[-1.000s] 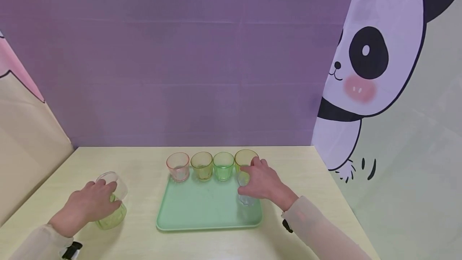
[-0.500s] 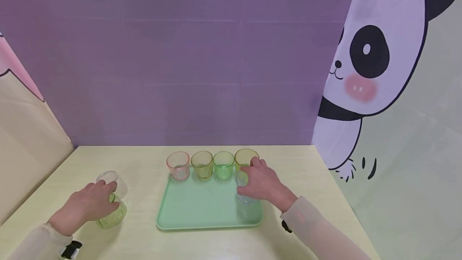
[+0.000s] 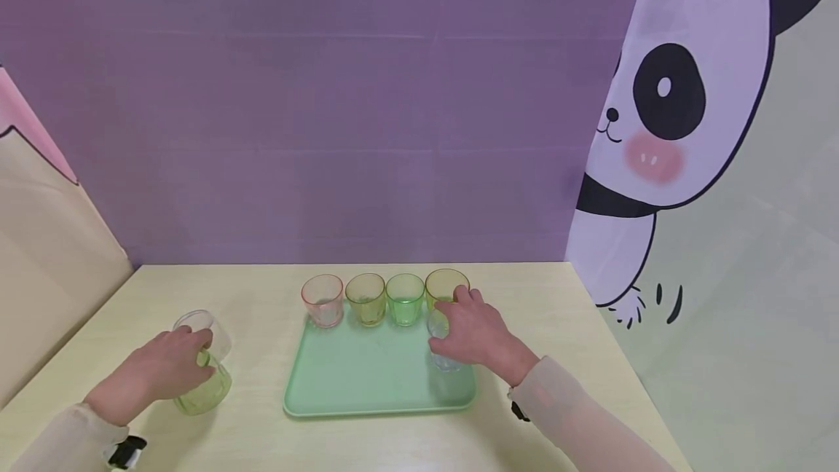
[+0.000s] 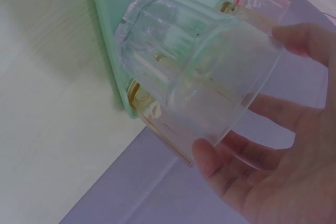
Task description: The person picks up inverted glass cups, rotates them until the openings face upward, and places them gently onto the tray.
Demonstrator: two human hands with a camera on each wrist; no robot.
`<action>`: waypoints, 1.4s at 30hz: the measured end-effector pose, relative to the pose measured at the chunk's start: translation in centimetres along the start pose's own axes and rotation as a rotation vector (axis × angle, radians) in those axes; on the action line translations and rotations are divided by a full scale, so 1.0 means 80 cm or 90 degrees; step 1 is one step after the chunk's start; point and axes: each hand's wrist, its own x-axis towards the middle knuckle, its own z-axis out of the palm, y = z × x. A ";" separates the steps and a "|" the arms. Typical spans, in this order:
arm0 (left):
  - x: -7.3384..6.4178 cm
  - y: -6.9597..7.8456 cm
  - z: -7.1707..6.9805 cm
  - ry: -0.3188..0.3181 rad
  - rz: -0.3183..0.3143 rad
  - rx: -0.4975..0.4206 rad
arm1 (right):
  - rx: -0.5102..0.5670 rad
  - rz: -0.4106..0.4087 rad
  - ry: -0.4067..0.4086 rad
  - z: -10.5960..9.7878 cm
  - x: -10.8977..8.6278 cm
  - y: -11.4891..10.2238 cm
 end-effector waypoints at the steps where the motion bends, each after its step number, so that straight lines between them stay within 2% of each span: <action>1: 0.000 0.000 0.000 0.005 0.005 -0.001 | -0.002 0.000 -0.001 0.000 0.000 0.000; 14: 0.006 0.012 -0.011 0.041 0.040 0.000 | -0.035 -0.006 -0.003 -0.002 -0.001 -0.002; 26: 0.008 0.029 -0.021 0.037 0.039 0.001 | -0.048 -0.025 -0.012 -0.011 -0.006 -0.006; 36: 0.012 0.044 -0.023 0.108 0.095 0.010 | -0.034 -0.027 -0.013 -0.019 -0.007 -0.009; 42: 0.011 0.050 -0.024 0.114 0.093 -0.016 | -0.002 -0.022 -0.004 -0.021 -0.007 -0.009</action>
